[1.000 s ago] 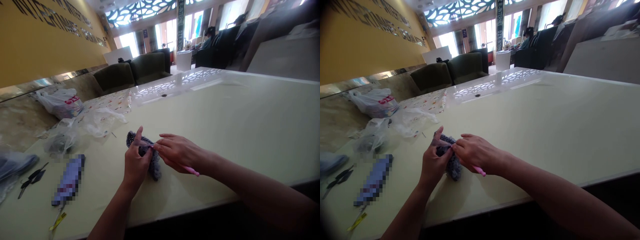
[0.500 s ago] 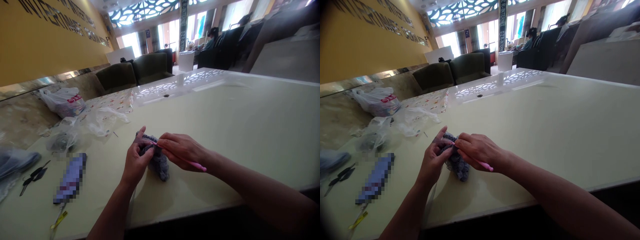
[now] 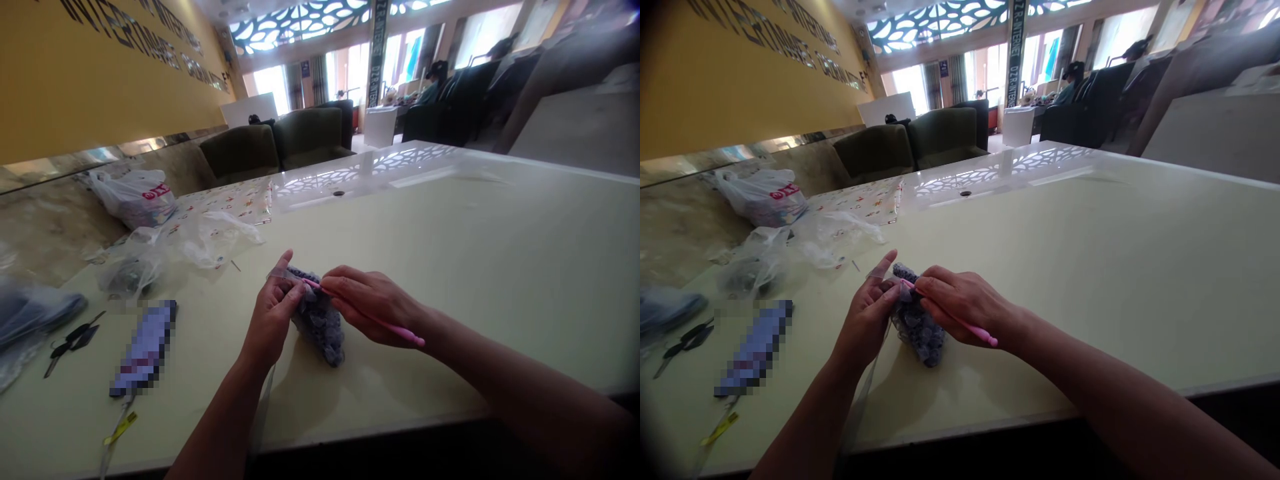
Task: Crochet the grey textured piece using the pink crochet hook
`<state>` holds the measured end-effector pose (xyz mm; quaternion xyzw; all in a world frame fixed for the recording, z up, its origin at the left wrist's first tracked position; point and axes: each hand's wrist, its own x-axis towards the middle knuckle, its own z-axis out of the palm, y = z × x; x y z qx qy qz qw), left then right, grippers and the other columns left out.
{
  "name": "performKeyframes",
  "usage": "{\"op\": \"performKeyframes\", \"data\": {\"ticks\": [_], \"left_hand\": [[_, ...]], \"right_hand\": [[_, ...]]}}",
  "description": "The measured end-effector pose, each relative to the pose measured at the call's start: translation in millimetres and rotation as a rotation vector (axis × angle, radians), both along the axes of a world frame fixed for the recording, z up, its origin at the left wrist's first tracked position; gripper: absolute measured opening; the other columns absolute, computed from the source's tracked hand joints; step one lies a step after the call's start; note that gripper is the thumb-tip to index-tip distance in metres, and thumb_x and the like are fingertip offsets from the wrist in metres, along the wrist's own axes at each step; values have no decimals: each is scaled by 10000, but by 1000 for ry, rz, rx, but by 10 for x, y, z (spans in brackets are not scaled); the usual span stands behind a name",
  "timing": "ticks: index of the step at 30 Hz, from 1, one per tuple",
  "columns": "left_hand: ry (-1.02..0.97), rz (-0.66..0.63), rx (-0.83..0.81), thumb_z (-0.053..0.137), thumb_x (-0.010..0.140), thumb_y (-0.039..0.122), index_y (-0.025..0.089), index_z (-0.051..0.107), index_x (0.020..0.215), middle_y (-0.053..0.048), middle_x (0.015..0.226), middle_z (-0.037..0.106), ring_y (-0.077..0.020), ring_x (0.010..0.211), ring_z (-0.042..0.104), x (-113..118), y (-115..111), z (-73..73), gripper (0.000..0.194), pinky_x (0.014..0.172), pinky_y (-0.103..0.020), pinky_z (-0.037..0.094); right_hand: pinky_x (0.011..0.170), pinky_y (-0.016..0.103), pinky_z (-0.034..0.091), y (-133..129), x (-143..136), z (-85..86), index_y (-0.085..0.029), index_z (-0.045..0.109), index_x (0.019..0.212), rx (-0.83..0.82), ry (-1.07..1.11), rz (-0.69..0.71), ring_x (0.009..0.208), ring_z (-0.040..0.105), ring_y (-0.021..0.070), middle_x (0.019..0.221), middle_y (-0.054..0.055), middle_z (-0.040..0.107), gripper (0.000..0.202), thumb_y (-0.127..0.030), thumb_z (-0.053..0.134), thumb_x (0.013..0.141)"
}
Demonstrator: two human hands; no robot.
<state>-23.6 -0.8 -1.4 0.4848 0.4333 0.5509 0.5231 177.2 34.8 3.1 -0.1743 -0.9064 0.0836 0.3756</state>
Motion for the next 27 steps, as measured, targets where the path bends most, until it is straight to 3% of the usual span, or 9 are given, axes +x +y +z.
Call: {"op": "performKeyframes", "data": {"ticks": [3, 7, 12, 17, 22, 25, 27], "left_hand": [[-40, -15, -12, 652, 888, 320, 247, 297, 1553, -5, 922, 689, -139, 915, 630, 16, 0, -22, 757, 956, -308, 442], [-11, 15, -5, 608, 922, 421, 247, 380, 1522, -5, 870, 655, -153, 911, 621, 17, 8, -45, 665, 962, -331, 440], [56, -93, 4, 822, 742, 337, 262, 395, 1516, 21, 824, 614, -156, 863, 606, 8, -2, 8, 888, 942, -339, 443], [154, -174, -3, 836, 706, 237, 297, 341, 1541, 22, 855, 623, -159, 876, 609, -20, -21, 91, 972, 904, -329, 458], [215, -295, -56, 768, 780, 239, 291, 139, 1592, 13, 882, 649, -144, 837, 610, -83, -29, 152, 1029, 837, -310, 469], [297, -311, -58, 755, 774, 226, 268, 133, 1596, 33, 794, 613, -122, 738, 582, -101, -30, 156, 1032, 763, -284, 463], [356, -302, -35, 732, 765, 196, 271, 259, 1573, 17, 789, 634, -127, 716, 580, -98, -30, 140, 939, 726, -278, 467]], "right_hand": [[730, 286, 553, -17, -32, -38, -171, 517, 1213, -22, 45, -20, 887, 665, 173, 1097, 115, 671, 241, -169, 433, 987], [694, 271, 534, -42, -76, -72, -171, 524, 1183, -35, 97, -26, 814, 655, 160, 1002, 88, 687, 219, -164, 426, 987], [691, 253, 507, -47, -67, -57, -174, 529, 1162, -14, 134, -36, 794, 645, 145, 992, 69, 699, 191, -173, 440, 992], [628, 241, 486, -27, -35, -66, -171, 515, 1176, 94, 95, -38, 770, 661, 147, 972, 72, 707, 191, -190, 456, 996], [585, 219, 461, -28, -11, -41, -181, 505, 1221, 183, 21, 36, 706, 651, 124, 953, 54, 709, 225, -210, 436, 1010], [589, 213, 447, -10, 42, 31, -192, 575, 1174, 98, -118, 106, 702, 643, 108, 995, 50, 704, 213, -269, 455, 1015], [636, 215, 461, 7, 92, 96, -205, 610, 1172, -28, -232, 163, 763, 654, 109, 1059, 52, 695, 221, -273, 474, 1011]]}}
